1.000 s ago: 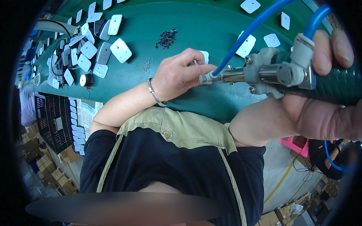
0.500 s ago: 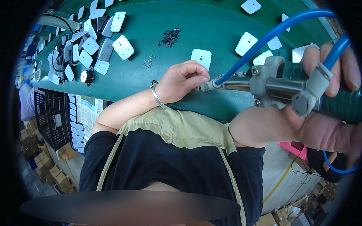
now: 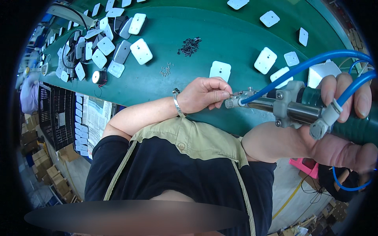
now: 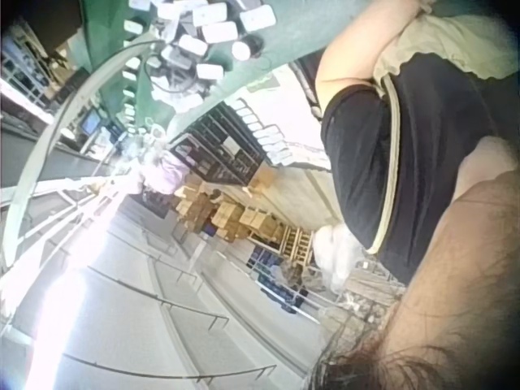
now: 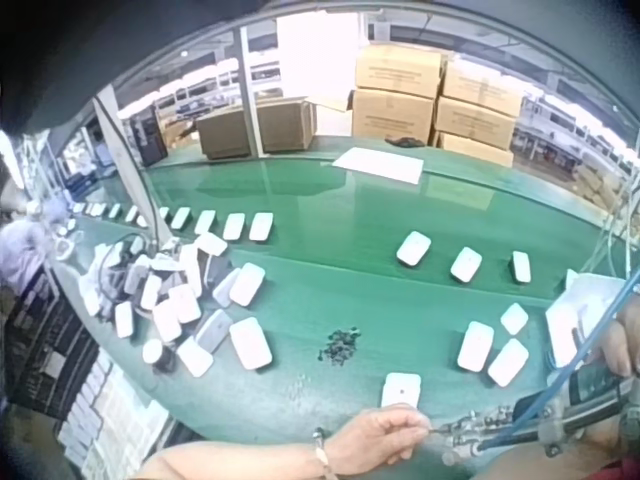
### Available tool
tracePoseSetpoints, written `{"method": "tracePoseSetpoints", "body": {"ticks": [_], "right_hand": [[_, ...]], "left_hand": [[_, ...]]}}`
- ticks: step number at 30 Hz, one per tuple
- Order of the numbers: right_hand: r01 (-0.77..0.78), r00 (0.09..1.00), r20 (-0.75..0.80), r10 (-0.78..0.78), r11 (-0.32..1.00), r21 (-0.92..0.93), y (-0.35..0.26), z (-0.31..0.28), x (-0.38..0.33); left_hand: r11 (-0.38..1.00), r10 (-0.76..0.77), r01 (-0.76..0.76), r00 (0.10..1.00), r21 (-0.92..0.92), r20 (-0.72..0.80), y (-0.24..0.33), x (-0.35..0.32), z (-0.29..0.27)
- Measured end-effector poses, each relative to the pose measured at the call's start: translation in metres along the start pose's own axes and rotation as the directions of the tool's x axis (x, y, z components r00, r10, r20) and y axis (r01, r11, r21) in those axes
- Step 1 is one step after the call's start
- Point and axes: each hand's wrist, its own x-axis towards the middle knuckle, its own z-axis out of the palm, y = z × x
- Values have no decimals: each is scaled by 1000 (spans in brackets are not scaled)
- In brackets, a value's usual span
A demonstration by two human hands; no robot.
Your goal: Using a pneumatic press tool to attach components to plastic housings on an assembly line.
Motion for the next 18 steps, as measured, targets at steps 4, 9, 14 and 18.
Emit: {"method": "tracePoseSetpoints", "body": {"ticks": [4, 9, 14, 18], "right_hand": [[-156, 941, -230, 249, 921, 357, -3, 29, -15], [-251, 955, -24, 295, 849, 466, -7, -7, -10], [-422, 903, 286, 319, 777, 466, -7, -23, -1], [-492, 856, 356, 375, 802, 338, -15, -24, 6]], "left_hand": [[995, 96, -95, 994, -32, 42, -3, 2, -4], [989, 94, -70, 978, -130, 186, -5, -1, -6], [961, 61, 15, 962, -276, 265, -4, -2, -6], [977, 206, -211, 965, 15, 164, 3, -2, -9]]}}
